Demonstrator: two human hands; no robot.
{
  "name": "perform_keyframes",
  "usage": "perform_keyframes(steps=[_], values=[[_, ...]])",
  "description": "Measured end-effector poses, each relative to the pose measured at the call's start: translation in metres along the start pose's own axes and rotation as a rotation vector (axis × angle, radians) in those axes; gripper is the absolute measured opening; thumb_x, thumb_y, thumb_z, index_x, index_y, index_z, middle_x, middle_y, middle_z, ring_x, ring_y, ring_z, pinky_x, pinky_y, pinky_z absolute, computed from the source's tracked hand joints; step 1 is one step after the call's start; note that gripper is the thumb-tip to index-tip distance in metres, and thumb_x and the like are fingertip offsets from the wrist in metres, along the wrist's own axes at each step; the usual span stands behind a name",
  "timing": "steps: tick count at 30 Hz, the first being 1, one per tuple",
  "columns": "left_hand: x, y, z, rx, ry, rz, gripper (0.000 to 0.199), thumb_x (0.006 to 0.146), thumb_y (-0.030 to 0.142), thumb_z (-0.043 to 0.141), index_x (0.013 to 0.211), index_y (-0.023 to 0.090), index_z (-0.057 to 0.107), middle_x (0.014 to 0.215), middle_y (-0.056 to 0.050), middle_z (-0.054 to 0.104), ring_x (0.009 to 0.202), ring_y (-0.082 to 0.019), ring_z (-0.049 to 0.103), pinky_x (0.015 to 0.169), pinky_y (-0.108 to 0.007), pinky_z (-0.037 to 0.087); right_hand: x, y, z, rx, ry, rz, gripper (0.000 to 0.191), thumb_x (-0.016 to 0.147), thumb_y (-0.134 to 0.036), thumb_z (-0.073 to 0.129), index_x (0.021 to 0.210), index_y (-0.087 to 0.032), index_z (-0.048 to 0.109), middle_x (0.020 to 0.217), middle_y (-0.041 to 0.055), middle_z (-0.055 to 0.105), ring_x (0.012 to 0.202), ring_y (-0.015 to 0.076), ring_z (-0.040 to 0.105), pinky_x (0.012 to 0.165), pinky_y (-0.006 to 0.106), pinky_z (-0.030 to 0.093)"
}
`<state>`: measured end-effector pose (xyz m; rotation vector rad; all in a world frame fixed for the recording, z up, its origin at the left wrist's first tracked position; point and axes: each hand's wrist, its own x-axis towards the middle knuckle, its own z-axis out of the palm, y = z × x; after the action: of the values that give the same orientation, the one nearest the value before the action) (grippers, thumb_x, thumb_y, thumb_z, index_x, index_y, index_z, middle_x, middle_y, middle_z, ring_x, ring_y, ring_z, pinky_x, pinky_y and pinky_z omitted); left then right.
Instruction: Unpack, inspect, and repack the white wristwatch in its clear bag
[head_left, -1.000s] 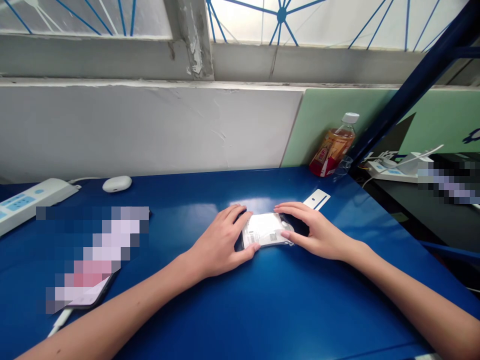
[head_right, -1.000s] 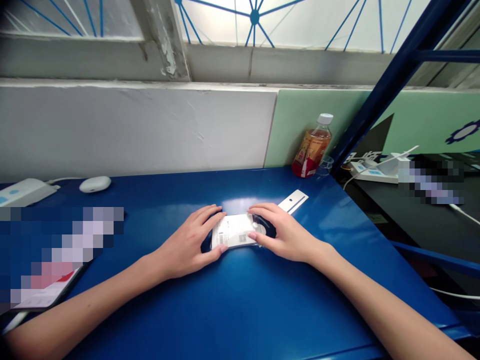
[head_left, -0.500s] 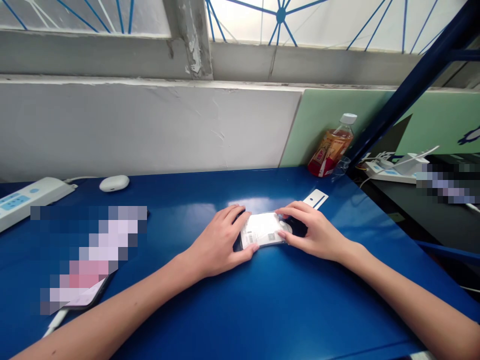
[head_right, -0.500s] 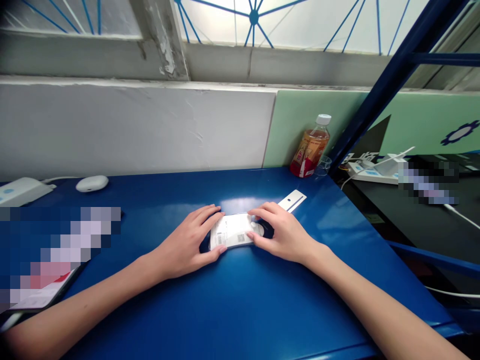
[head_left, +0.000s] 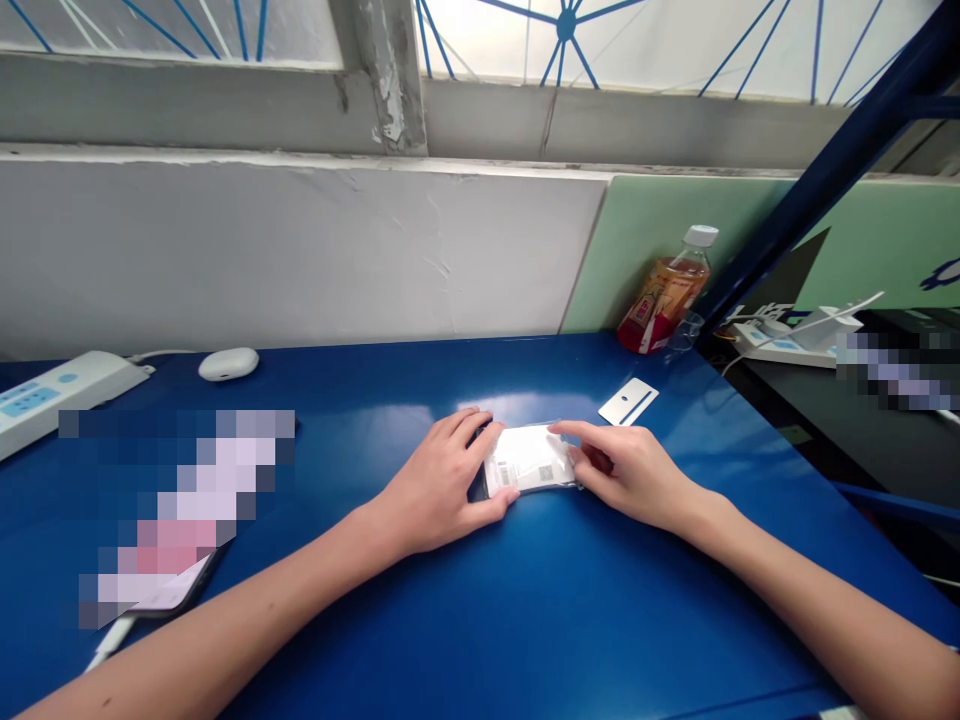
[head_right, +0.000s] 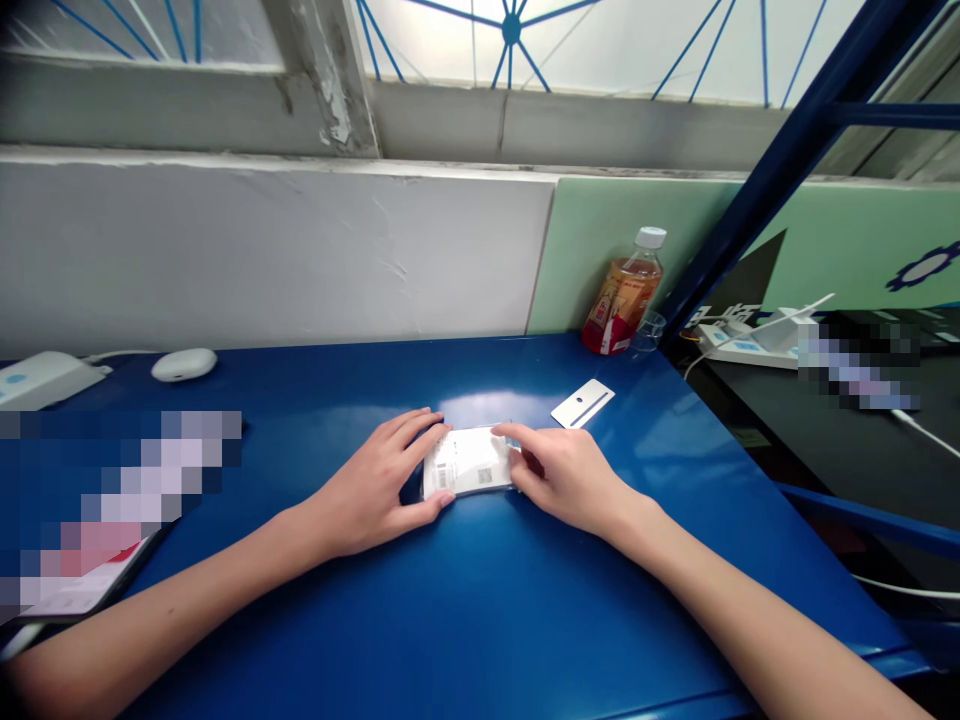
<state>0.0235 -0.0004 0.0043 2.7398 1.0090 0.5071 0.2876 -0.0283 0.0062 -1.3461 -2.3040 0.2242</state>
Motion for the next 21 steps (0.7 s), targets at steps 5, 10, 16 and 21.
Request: perform_keyframes(steps=[5,10,16,21], values=[[0.001,-0.001,0.000,-0.019,0.016,0.016,0.057,0.091,0.049,0.058,0.136,0.015,0.050,0.139,-0.019,0.054,0.133,-0.038,0.044,0.108,-0.056,0.040,-0.001,-0.003,0.001,0.015,0.005,0.004,0.036,0.088,-0.018,0.045,0.117,-0.019,0.067,0.061,0.0000,0.065,0.049,0.0128,0.054,0.052,0.024,0.040],[0.001,0.000,0.000,0.004,0.008,0.019,0.058,0.091,0.050,0.058,0.136,0.014,0.049,0.139,-0.020,0.053,0.134,-0.038,0.044,0.108,-0.055,0.040,0.000,-0.006,0.002,0.088,0.004,0.065,0.038,0.085,-0.016,0.046,0.116,-0.018,0.068,0.060,-0.0005,0.064,0.048,0.0130,0.053,0.052,0.025,0.039],[0.001,-0.001,0.001,-0.013,0.025,0.019,0.056,0.091,0.050,0.057,0.134,0.016,0.051,0.138,-0.019,0.054,0.133,-0.038,0.045,0.107,-0.056,0.040,0.001,-0.009,0.003,0.133,0.005,0.113,0.037,0.083,-0.015,0.047,0.113,-0.020,0.068,0.061,-0.0009,0.065,0.048,0.0137,0.053,0.050,0.025,0.038],[0.002,-0.001,0.000,0.004,0.021,0.027,0.055,0.089,0.048,0.059,0.133,0.015,0.051,0.137,-0.020,0.054,0.132,-0.038,0.045,0.108,-0.056,0.040,0.001,-0.013,0.003,0.102,0.040,0.132,0.030,0.080,-0.016,0.049,0.101,-0.023,0.069,0.059,-0.0018,0.064,0.047,0.0136,0.053,0.050,0.025,0.038]])
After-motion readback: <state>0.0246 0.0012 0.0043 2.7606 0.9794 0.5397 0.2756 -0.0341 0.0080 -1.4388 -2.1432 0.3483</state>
